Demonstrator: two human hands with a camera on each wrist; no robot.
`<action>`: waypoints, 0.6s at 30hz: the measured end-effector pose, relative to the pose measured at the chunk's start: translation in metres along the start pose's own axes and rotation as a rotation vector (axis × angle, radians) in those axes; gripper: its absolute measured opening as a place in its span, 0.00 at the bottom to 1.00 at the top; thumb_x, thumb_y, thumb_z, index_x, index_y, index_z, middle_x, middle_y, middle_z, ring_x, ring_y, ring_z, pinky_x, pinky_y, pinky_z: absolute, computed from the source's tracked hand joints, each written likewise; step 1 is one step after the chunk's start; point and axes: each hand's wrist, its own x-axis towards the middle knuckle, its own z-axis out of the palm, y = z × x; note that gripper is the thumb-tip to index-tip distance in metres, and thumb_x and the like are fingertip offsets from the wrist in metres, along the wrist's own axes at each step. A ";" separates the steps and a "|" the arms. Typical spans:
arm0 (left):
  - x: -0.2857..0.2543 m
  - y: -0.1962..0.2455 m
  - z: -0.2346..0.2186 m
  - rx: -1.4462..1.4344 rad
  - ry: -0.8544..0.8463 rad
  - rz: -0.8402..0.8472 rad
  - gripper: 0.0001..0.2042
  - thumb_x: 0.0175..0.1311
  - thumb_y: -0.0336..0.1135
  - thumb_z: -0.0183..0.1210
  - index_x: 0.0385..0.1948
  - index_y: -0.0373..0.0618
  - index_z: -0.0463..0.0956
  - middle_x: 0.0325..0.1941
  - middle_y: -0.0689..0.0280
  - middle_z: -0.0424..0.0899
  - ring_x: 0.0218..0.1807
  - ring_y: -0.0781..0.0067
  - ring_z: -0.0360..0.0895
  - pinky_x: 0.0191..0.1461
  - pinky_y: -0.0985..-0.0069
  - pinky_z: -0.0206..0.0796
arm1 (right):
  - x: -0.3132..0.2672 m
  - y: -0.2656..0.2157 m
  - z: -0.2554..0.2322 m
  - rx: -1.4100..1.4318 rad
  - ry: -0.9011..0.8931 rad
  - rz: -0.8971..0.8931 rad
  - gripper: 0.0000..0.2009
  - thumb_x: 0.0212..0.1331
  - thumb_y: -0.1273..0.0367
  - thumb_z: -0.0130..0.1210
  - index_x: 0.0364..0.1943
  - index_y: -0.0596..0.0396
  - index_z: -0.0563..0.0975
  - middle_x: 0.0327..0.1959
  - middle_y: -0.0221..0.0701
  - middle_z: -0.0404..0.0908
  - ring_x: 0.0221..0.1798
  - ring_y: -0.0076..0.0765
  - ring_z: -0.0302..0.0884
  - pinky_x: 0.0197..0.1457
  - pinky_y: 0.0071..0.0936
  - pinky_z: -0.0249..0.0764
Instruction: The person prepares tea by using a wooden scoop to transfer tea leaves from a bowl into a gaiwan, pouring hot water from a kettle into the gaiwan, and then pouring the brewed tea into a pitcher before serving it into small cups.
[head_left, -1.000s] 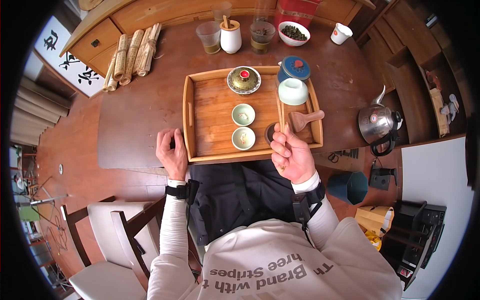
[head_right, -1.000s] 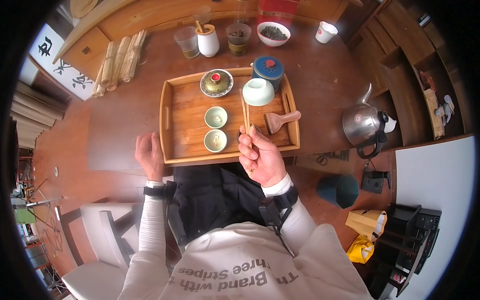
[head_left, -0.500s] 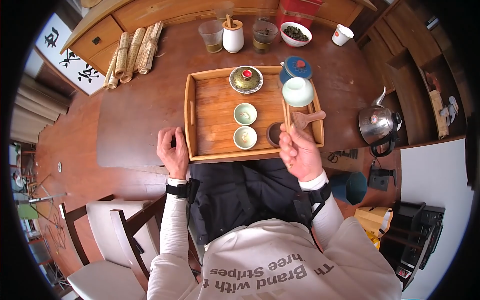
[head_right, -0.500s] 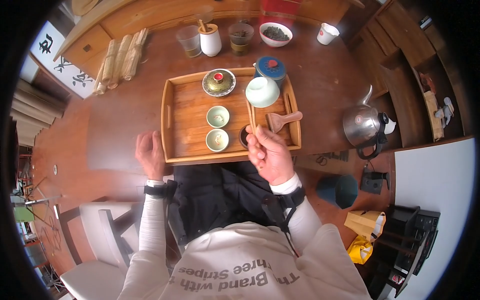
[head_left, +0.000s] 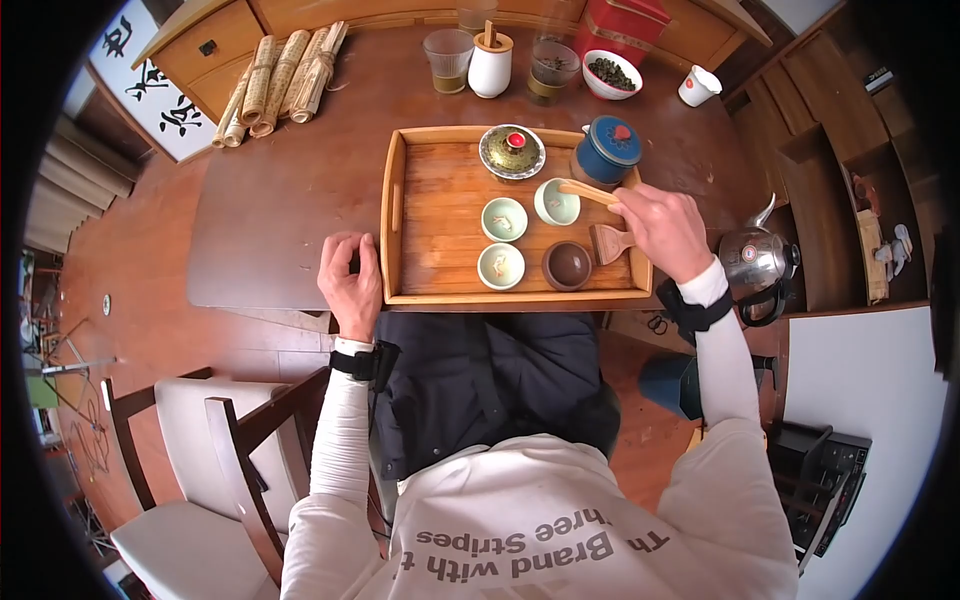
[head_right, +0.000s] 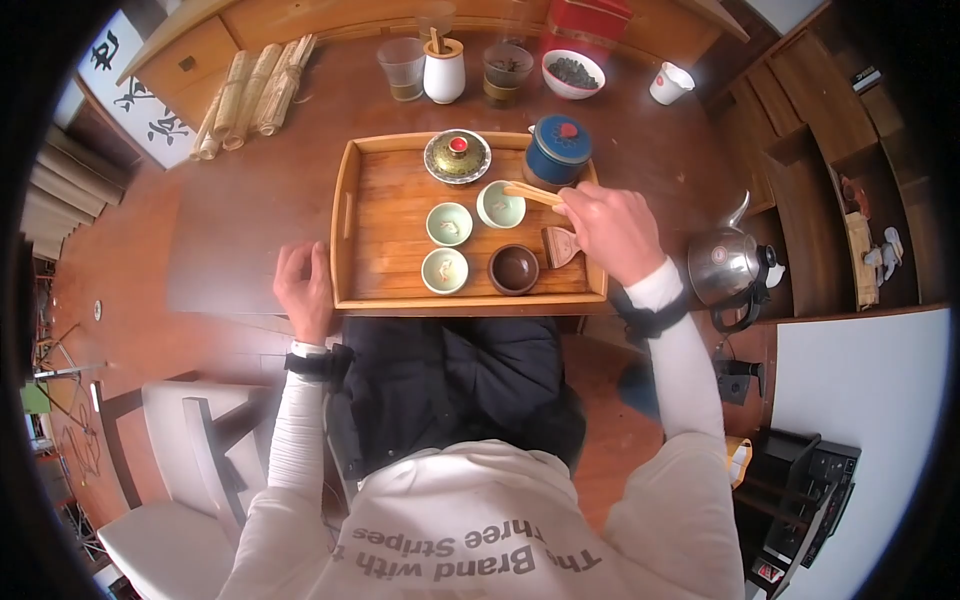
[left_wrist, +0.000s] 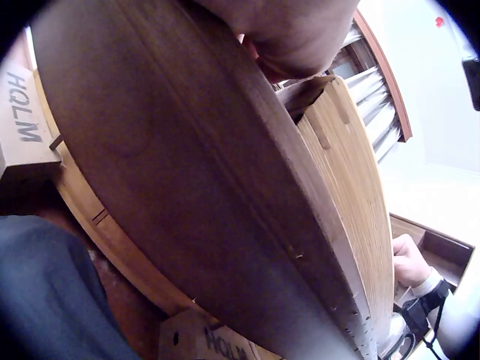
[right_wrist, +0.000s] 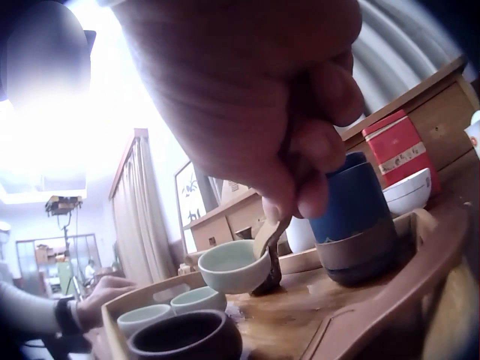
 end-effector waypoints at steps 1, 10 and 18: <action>0.000 0.001 0.000 0.006 0.001 0.001 0.05 0.67 0.27 0.64 0.32 0.36 0.80 0.36 0.60 0.82 0.35 0.62 0.81 0.41 0.70 0.72 | 0.006 0.001 0.002 -0.041 -0.045 -0.001 0.08 0.62 0.66 0.62 0.29 0.54 0.80 0.29 0.36 0.83 0.32 0.52 0.83 0.33 0.44 0.77; 0.000 -0.003 0.000 0.000 -0.003 -0.004 0.06 0.67 0.28 0.64 0.31 0.36 0.80 0.36 0.59 0.82 0.36 0.59 0.81 0.42 0.69 0.72 | 0.027 0.007 0.008 -0.086 -0.183 -0.093 0.05 0.60 0.69 0.62 0.34 0.55 0.83 0.30 0.38 0.84 0.35 0.50 0.85 0.36 0.45 0.79; 0.000 -0.006 0.002 -0.028 0.024 0.054 0.03 0.64 0.24 0.64 0.31 0.35 0.80 0.36 0.57 0.82 0.36 0.58 0.81 0.41 0.68 0.74 | 0.024 0.007 0.008 0.059 -0.153 -0.098 0.11 0.56 0.71 0.65 0.45 0.51 0.85 0.34 0.34 0.84 0.35 0.53 0.83 0.36 0.47 0.77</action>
